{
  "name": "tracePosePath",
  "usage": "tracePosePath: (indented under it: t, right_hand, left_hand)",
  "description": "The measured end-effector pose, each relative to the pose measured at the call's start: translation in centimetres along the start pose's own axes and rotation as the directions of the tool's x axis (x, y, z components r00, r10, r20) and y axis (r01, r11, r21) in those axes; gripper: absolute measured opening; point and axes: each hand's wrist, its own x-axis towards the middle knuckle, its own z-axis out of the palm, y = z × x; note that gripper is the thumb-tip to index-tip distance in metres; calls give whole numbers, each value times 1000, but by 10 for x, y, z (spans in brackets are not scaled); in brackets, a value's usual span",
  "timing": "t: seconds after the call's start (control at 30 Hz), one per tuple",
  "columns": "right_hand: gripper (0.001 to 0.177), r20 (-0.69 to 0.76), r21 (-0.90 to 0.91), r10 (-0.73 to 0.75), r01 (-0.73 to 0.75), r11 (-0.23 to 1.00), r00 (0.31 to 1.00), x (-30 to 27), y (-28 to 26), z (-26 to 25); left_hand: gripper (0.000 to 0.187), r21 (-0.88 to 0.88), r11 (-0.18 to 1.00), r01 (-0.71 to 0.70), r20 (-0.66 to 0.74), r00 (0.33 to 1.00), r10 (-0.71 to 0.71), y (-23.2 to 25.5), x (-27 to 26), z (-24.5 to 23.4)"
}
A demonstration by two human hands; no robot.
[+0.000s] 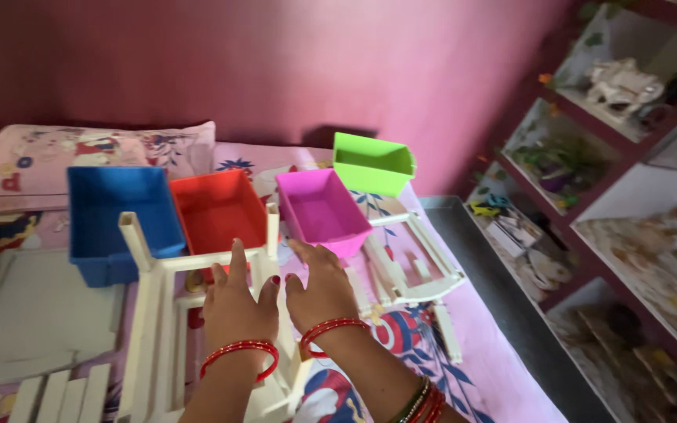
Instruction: The person assembles a white plastic storage rack by inserting vertical and horizontal bars into frame slots and securing them with clips. The person then places colored plastic bins into the assembled rack compartments.
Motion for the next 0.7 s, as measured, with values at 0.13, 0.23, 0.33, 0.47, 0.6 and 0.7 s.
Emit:
tracePosePath:
  t: [0.13,0.23,0.33,0.47,0.6,0.7]
  right_hand:
    - [52,-48,-50,32,-35,998,998,-20,12,-13]
    - [54,-72,-72,107,-112,991,992,-32,25,-24]
    - [55,-97,-87,136,-144,986,986,-42,37,-38]
    - [54,-141,-63,153,-164,985,978,-48,53,-55]
    - [53,-173,-30,164,-171,985,971,-50,68,-66]
    - [52,-190,-24,162,-169,985,968,-49,79,-75]
  left_hand:
    - [86,10,999,-39,52,998,38,4,-15,13]
    - [86,35,993,-114,63,992,111,8,-23,29]
    - [86,43,978,-206,62,977,203,16,-33,43]
    - [87,6,993,-117,148,982,115,31,-44,61]
    - [86,37,979,-199,128,973,193,42,-52,76]
    - [87,22,969,-245,112,964,241,52,-54,89]
